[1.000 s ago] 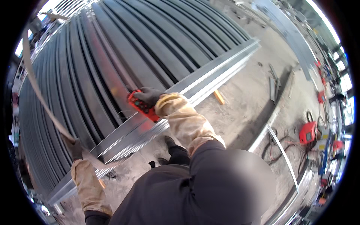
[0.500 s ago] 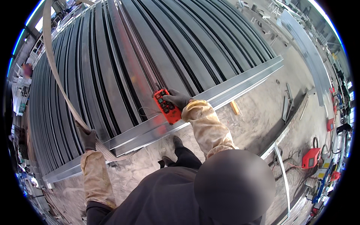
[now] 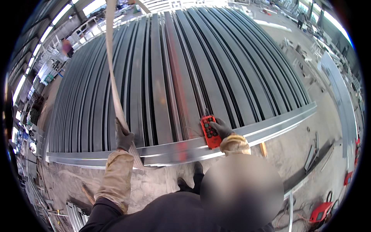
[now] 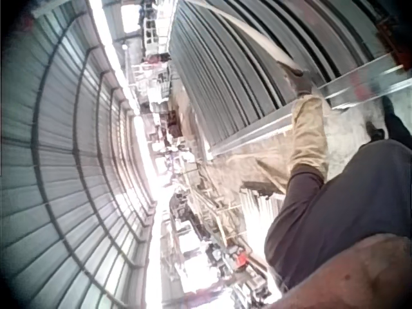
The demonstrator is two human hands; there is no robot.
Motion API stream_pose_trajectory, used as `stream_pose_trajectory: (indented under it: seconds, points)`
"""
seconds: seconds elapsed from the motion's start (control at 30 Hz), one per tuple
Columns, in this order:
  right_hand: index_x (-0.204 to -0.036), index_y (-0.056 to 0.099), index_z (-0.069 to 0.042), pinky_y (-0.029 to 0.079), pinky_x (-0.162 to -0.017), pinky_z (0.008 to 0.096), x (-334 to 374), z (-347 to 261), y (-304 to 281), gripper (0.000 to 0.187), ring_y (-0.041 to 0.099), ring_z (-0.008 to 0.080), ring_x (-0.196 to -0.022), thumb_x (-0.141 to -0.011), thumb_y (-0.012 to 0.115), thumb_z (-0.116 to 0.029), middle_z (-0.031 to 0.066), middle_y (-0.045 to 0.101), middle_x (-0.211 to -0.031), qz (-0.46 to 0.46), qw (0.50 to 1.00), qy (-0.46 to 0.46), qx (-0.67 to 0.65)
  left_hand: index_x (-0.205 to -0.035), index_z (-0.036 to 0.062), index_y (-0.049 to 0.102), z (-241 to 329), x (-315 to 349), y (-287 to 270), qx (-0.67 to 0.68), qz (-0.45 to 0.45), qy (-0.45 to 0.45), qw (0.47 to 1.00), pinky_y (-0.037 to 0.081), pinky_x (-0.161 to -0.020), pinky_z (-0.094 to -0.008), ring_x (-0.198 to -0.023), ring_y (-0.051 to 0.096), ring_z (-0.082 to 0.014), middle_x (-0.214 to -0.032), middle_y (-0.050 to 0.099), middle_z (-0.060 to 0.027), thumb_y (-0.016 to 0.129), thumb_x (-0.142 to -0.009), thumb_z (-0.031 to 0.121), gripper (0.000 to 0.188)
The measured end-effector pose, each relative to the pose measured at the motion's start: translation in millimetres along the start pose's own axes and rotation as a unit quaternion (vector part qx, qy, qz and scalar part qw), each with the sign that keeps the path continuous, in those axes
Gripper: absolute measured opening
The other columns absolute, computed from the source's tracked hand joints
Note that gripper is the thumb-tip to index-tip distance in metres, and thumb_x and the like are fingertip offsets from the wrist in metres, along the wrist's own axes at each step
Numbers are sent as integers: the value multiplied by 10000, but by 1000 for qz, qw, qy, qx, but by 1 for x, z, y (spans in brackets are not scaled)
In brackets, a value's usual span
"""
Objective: The person secures a stack of metal panels with a lifting strap and uses a remote control to operate an overhead crane. The person guides the suspended load as it is lifted and moved across the workshop floor.
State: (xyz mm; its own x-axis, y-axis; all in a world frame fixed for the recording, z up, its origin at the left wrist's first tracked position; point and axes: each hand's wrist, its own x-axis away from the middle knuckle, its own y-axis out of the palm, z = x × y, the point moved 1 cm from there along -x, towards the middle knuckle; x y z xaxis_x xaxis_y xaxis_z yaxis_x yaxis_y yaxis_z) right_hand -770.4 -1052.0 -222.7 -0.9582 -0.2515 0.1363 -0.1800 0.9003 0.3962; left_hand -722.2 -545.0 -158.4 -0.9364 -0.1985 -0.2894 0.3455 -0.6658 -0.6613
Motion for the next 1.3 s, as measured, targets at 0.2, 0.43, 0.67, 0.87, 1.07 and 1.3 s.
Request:
stream_pose_trajectory:
  seconds: [0.2, 0.43, 0.67, 0.87, 1.07, 1.3]
  points:
    - [-1309, 598, 16, 595, -743, 286, -12, 3, -1, 376, 686, 115, -810, -1003, 597, -202, 59, 717, -1007, 25, 999, 14, 33, -1678, 207, 126, 3, 4, -6, 3, -16, -51, 999, 521, -1003, -406, -1149, 611, -355, -1285, 520, -220, 737, -717, 133, 1141]
    - [-1279, 603, 17, 602, -740, 295, -17, 15, -10, 366, 688, 121, -799, -992, 617, -208, 64, 708, -1000, 23, 999, 29, 31, -1683, 195, 97, -14, 16, 7, -16, -12, -74, 997, 543, -857, -357, -868, 588, -245, -1099, 495, -120, 730, -703, 95, 1172]
    - [-1278, 621, 10, 564, -795, 283, -16, 20, -15, 360, 647, 98, -860, -1003, 621, -222, 31, 690, -1007, 37, 995, 10, 88, -1684, 200, 121, -2, 14, 7, -18, -15, -132, 991, 538, -849, -366, -859, 586, -267, -1127, 526, -137, 717, -699, 68, 1158]
    - [-1245, 631, 22, 553, -840, 303, -16, 16, -16, 348, 645, 112, -921, -1005, 626, -230, 54, 691, -1033, 38, 990, -3, 132, -1675, 193, 148, 0, 14, 14, -50, 1, -125, 991, 525, -971, -394, -1050, 622, -359, -1266, 514, -217, 664, -734, 73, 1080]
    - [-1256, 627, 21, 549, -862, 314, -22, 25, -24, 369, 651, 130, -940, -984, 655, -228, 79, 701, -1056, 99, 968, -23, 231, -1661, 145, 167, -13, 14, 22, -69, 10, -119, 990, 504, -1021, -453, -1152, 606, -433, -1319, 519, -276, 656, -753, 120, 1032]
    - [-1291, 601, 25, 544, -889, 328, -26, 33, -35, 406, 653, 147, -972, -984, 652, -237, 96, 695, -1088, 93, 979, -19, 182, -1639, 104, 220, -19, 14, 33, -61, 41, -97, 993, 493, -1039, -484, -1181, 585, -470, -1320, 538, -284, 664, -767, 144, 979]
